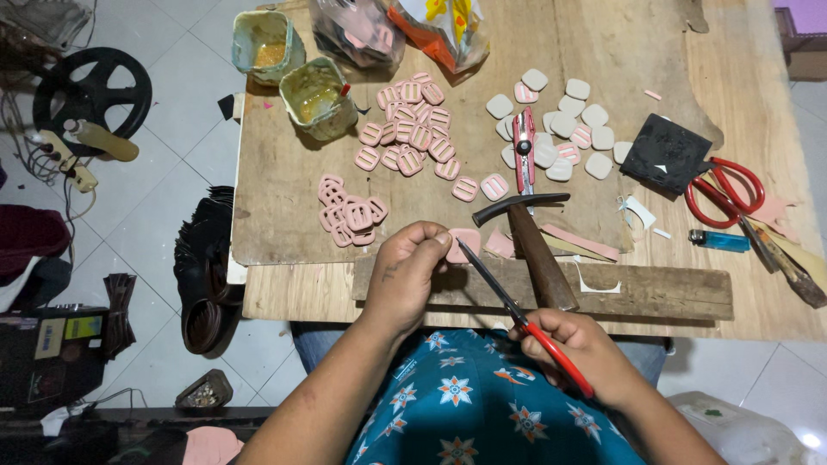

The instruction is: The person sits at a workbench trimming small pink foam pieces with red-handled scissors, cutting excess material from the edges of each piece one at a time. They occasionally use a small hammer on a piece and set finished pieces onto a growing pile of trimmed components on the table.

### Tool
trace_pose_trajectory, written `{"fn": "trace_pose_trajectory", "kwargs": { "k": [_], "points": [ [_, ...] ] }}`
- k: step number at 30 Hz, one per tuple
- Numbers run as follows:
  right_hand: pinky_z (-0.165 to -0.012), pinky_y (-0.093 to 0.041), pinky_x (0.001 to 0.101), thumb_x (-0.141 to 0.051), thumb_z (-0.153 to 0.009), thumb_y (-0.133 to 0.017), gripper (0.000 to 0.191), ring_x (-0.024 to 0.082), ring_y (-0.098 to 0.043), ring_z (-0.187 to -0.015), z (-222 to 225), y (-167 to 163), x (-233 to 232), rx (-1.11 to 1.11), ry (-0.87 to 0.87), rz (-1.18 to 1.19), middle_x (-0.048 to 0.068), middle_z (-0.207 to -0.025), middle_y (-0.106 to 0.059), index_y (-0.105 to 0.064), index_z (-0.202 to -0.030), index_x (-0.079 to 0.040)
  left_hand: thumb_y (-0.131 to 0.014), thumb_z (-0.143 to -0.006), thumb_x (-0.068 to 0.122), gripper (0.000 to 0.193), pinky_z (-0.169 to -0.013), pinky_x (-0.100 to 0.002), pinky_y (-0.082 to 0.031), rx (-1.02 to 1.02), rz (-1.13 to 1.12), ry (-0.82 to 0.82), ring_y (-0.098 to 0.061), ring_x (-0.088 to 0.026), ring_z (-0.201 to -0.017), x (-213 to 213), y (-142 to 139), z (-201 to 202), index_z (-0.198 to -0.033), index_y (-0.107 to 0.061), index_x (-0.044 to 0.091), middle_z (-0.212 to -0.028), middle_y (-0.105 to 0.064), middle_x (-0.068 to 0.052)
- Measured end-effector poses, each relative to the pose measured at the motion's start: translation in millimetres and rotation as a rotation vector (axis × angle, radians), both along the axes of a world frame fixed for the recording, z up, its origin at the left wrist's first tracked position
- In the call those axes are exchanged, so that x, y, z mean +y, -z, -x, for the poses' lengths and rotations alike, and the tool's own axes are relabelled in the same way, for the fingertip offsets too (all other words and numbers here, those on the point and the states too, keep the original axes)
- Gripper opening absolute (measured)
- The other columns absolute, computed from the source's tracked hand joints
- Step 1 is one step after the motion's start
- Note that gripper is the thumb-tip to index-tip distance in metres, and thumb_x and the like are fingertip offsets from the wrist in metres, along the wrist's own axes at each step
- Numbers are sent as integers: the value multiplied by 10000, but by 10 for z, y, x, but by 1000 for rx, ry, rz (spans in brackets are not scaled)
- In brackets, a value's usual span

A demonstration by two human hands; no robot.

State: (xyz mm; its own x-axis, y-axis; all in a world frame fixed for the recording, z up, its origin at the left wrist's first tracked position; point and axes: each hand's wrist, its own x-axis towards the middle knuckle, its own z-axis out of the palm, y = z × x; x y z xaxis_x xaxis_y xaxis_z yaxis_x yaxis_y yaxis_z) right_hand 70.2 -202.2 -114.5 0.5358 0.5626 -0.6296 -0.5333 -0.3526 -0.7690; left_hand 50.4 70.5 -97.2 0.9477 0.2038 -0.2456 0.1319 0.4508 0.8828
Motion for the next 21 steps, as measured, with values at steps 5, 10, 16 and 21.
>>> {"fn": "trace_pose_trajectory", "kwargs": {
  "k": [5, 10, 16, 21],
  "points": [
    [-406, -355, 257, -211, -882, -742, 220, 83, -480, -448, 43, 42, -30, -39, 5, 70, -11, -605, -573, -699, -960, -10, -579, -981, 131, 145, -672, -235, -499, 26, -5, 4, -593, -79, -718, 0, 24, 5, -937, -662, 21, -816, -678, -24],
    [-495, -394, 241, -221, -889, -758, 237, 56, -502, -563, 30, 30, -54, -151, -73, 70, -15, -682, -586, -702, -976, -8, -597, -1019, 107, 130, -705, -241, -528, -42, -44, -11, -622, -91, -769, -44, 53, 43, -1014, -637, -16, -875, -696, -58],
    [-556, -374, 246, -302, -930, -661, 324, 74, -442, -621, -27, -129, -104, -101, -111, -43, -33, -710, -524, -667, -1088, -20, -599, -924, -23, 307, -719, -251, -573, -136, 69, -86, -701, -137, -845, -66, -20, 14, -1205, -495, 47, -1012, -693, -89],
    [-561, -399, 254, -320, -949, -630, 390, 84, -440, -614, -24, -151, -64, -71, -120, -126, -35, -679, -490, -673, -1180, -10, -592, -951, 0, 228, -744, -266, -598, -54, 66, -37, -700, -125, -856, -127, -81, 9, -1178, -567, 6, -1008, -693, -80]
  ]
}}
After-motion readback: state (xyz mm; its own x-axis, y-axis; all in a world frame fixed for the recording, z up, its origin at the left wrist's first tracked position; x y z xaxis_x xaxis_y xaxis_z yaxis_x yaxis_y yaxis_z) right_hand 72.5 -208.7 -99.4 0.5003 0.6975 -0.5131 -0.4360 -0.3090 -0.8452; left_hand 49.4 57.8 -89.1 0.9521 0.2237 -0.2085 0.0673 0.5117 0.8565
